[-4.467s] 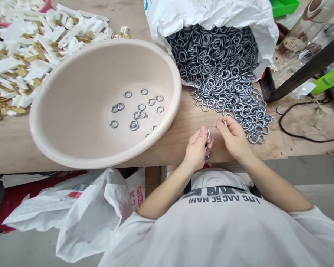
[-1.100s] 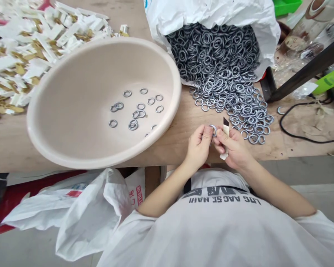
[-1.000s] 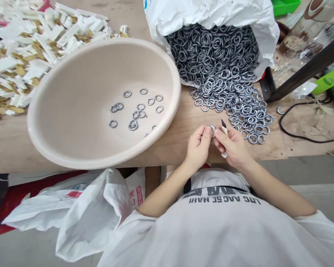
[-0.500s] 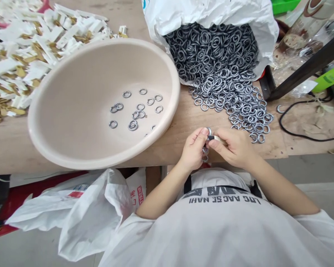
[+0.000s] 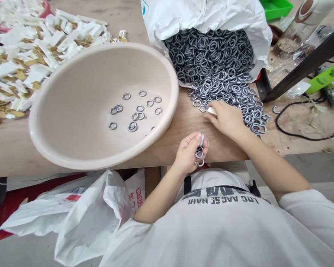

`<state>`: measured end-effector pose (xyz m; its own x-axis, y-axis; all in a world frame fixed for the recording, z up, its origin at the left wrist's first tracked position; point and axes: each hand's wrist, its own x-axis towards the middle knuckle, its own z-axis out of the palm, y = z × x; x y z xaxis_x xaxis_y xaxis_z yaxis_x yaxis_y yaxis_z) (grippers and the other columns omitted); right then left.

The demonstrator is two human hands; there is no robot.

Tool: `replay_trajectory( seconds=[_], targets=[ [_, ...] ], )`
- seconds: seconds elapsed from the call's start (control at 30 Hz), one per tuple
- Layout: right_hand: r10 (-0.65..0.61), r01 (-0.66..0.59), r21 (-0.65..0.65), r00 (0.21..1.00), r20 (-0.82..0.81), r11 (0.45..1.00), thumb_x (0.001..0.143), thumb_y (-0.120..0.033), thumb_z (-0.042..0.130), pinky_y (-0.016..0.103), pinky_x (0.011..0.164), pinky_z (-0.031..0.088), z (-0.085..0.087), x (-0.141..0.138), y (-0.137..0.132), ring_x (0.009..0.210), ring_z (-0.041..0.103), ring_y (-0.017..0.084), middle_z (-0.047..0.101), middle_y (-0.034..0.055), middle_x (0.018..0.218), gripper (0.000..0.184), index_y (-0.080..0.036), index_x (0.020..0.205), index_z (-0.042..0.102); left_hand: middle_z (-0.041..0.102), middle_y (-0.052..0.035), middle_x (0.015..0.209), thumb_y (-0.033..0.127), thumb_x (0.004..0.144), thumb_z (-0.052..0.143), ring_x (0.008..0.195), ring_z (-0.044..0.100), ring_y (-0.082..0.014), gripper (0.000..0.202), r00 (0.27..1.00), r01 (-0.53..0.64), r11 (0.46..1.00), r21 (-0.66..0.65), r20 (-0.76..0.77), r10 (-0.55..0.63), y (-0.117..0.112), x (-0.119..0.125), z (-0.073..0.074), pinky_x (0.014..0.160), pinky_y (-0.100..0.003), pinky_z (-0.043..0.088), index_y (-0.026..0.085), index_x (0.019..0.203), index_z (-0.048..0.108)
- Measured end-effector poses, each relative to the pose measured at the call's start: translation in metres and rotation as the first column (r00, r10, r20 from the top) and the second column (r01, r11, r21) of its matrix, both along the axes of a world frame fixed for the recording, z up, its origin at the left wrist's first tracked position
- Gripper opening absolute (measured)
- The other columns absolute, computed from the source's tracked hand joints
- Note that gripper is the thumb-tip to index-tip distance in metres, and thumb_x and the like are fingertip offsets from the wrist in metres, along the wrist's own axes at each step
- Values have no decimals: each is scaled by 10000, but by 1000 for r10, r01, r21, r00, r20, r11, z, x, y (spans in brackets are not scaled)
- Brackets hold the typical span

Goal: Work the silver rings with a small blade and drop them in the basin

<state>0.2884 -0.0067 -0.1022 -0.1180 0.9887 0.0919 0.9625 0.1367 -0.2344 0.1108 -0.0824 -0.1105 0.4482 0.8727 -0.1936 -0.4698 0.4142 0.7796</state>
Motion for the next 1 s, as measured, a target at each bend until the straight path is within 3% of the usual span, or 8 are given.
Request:
replay_trajectory(
  seconds=[0.2,0.37,0.5,0.67,0.8,0.87,0.93,1.0],
  targets=[
    [60,-42,-84,973,225,996,1035,-320,436,362,691,414,3,-26,18,960,719,320,687,170,1197,337,-159,1232,657,560,59,629,308,829,735,387,295,-18,254,987,-158,980,-122,-52,153,18,-15,-3,331,-125,193,193,1053,695],
    [81,-73,-50,978,191,996,1020,-492,491,359,693,420,0,-33,23,974,712,324,661,151,1248,421,-188,1280,623,512,67,624,352,819,735,387,357,-27,203,980,-196,945,-261,-40,193,26,-19,-2,305,-130,192,191,910,651],
    [96,-93,-29,984,152,995,1011,-425,528,362,707,430,0,-39,27,963,712,312,670,135,1252,356,-197,1268,623,431,89,600,339,813,768,390,315,-5,237,971,-192,916,-352,68,230,32,-17,-3,319,-113,205,172,837,602],
    [173,-172,-23,981,92,985,975,-448,589,368,710,438,-7,-45,32,986,707,320,692,120,1226,361,-208,1241,634,491,77,626,370,819,784,411,327,-4,293,936,-330,900,-286,27,352,39,-14,-8,342,-113,206,172,828,569],
    [148,-148,-11,985,90,989,1006,-323,512,366,698,415,-9,-40,35,931,701,310,710,167,1188,290,-147,1174,669,631,29,731,454,776,827,432,344,-7,399,908,-418,900,-125,-101,408,39,-13,-9,360,-130,207,175,800,542],
    [126,-127,-8,991,-42,992,995,-273,505,345,689,398,-4,-33,30,866,676,267,730,143,1068,231,-151,1039,696,641,26,751,481,753,844,437,342,-9,423,885,-450,892,-49,-163,437,38,-12,-10,368,-140,199,178,805,554],
    [118,-152,-67,926,-357,986,983,-303,535,309,651,383,1,-26,16,741,618,197,706,75,868,215,-169,900,682,612,41,728,509,766,831,434,333,-15,404,873,-449,894,9,-207,441,36,-9,-13,373,-152,191,187,862,606],
    [46,-247,-169,678,-734,954,1003,-404,518,274,577,363,4,-22,-3,590,520,132,633,7,726,292,-184,867,652,583,47,700,549,804,787,437,337,-26,396,891,-394,917,54,-224,396,33,-4,-16,379,-164,207,201,945,660]
  ],
)
